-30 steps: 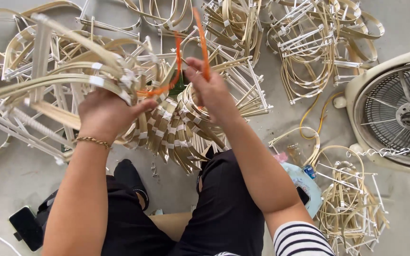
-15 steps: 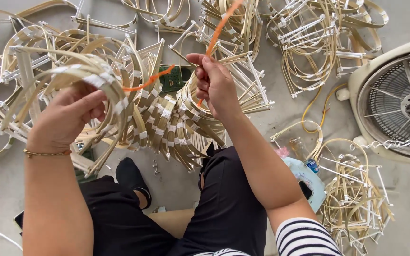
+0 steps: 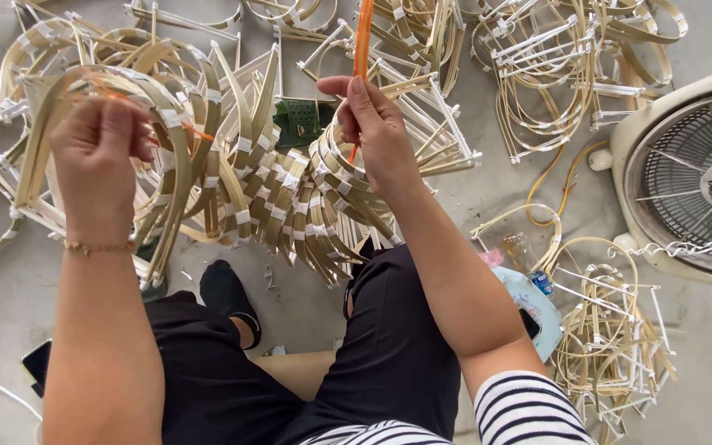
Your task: Assembling and binding curved bamboo strips together to form structural components using plastic ties.
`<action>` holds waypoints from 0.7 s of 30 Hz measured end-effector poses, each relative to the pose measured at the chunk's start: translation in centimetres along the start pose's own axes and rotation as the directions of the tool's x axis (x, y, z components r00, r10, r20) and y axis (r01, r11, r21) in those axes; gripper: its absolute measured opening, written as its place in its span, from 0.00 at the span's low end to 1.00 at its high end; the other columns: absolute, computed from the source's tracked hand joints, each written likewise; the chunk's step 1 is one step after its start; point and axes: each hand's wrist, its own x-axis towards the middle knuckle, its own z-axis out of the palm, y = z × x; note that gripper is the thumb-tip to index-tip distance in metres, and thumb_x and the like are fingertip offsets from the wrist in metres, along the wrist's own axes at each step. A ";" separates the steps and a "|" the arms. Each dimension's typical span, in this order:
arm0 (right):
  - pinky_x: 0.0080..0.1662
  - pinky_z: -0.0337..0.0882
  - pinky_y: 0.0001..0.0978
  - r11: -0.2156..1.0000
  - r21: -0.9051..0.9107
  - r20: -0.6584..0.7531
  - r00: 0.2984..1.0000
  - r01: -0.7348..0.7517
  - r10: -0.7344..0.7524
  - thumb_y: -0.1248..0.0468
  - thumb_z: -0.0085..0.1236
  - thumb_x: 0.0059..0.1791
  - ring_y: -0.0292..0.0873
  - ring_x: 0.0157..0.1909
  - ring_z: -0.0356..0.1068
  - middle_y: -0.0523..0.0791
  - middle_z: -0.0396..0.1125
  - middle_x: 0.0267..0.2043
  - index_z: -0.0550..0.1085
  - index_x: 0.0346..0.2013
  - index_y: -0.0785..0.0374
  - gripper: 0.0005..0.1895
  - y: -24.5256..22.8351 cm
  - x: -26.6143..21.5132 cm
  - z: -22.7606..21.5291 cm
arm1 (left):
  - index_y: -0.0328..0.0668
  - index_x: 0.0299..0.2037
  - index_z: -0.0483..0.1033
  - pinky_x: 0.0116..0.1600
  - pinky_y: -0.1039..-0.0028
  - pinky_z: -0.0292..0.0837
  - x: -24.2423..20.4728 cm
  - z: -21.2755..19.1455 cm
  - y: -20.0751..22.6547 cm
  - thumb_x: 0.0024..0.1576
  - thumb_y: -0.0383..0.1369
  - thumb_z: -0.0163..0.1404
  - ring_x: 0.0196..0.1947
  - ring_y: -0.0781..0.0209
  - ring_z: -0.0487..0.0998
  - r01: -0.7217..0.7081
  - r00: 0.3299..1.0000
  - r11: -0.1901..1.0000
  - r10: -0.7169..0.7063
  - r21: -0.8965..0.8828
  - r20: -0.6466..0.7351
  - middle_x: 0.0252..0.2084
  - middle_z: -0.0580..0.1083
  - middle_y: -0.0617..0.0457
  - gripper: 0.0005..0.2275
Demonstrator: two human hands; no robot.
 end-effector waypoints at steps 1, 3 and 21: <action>0.35 0.55 0.23 0.999 0.037 -0.013 1.000 -0.027 0.027 0.52 0.41 0.63 0.29 0.29 0.51 0.36 0.55 0.26 0.76 0.55 0.66 0.22 0.0 -0.2 0.0 | 0.33 0.45 0.77 0.33 0.79 0.66 0.0 -0.1 -0.6 0.78 0.35 0.47 0.24 0.73 0.65 0.007 0.998 0.989 -0.015 -0.147 -0.053 0.29 0.70 0.59 0.12; 0.34 0.54 0.23 0.996 0.069 -0.014 0.998 -0.053 0.054 0.53 0.41 0.62 0.29 0.28 0.50 0.35 0.53 0.25 0.76 0.54 0.65 0.22 -0.3 -0.1 0.0 | 0.33 0.46 0.78 0.28 0.78 0.64 0.0 0.1 0.1 0.79 0.35 0.48 0.20 0.72 0.62 -0.002 0.993 0.956 -0.034 -0.295 -0.117 0.25 0.68 0.57 0.13; 0.31 0.56 0.24 0.958 0.235 -0.040 0.983 -0.166 0.181 0.59 0.51 0.58 0.30 0.27 0.53 0.38 0.60 0.28 0.75 0.49 0.65 0.12 0.0 -0.3 0.6 | 0.38 0.46 0.78 0.30 0.82 0.73 0.8 3.0 -0.5 0.73 0.34 0.46 0.28 0.73 0.77 -0.143 0.944 0.989 0.127 -0.033 -0.304 0.36 0.75 0.57 0.09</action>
